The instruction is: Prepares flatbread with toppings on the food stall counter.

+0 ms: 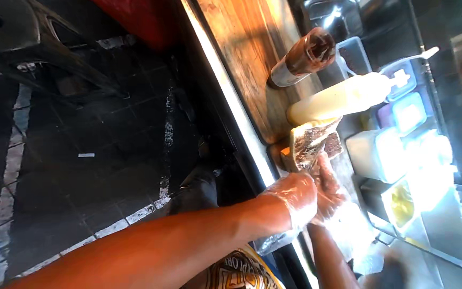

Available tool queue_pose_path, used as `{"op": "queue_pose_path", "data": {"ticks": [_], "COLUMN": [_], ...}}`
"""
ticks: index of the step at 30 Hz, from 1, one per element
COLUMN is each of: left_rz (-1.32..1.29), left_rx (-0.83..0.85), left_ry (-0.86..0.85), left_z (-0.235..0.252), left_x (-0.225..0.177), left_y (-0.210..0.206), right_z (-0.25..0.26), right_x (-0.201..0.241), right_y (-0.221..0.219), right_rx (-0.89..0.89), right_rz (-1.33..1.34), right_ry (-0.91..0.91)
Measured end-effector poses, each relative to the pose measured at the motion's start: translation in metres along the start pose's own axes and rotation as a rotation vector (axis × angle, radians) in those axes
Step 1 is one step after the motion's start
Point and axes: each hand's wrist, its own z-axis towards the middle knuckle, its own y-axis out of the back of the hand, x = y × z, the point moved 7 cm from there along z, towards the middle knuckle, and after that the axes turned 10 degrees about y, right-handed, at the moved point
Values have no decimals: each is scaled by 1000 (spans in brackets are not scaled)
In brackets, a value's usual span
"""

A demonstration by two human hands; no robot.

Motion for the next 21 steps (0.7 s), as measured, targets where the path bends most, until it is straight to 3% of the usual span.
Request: {"op": "queue_pose_path", "data": {"ticks": [2,4,7,9,11,15,18,19,21], "left_rz": [5,1,18,26,38,46,45,39,26], "left_rx": [-1,22,62,66,59,91,97,96,89], "left_ry": [-35,-38,-30,-48,-59,-45,-63,-63,-68], "left_z": [2,4,4,6,10,8,8,9,10], "left_x": [-3,-5,-4,-5,-4,-1,-7,-8,-10], "left_y": [-6,-8,-9,-14,-21,-21,-22,-21,-17], "right_z": [6,7,-6,-3,-3,-17,-1,2,0], "right_x": [-12,-16,-4,-14,-22,-6,-12,-9,1], "right_y": [5,8,8,14,19,13,20,22,19], "right_rx": [28,30,-48,-17,25,-62,54,47,-50], "right_rz": [-126,-218,47,-83,-245,61,-384,-420,-164], "right_ry": [-8,-137,-61,-29,-128,-126,-172,-184,-174]}}
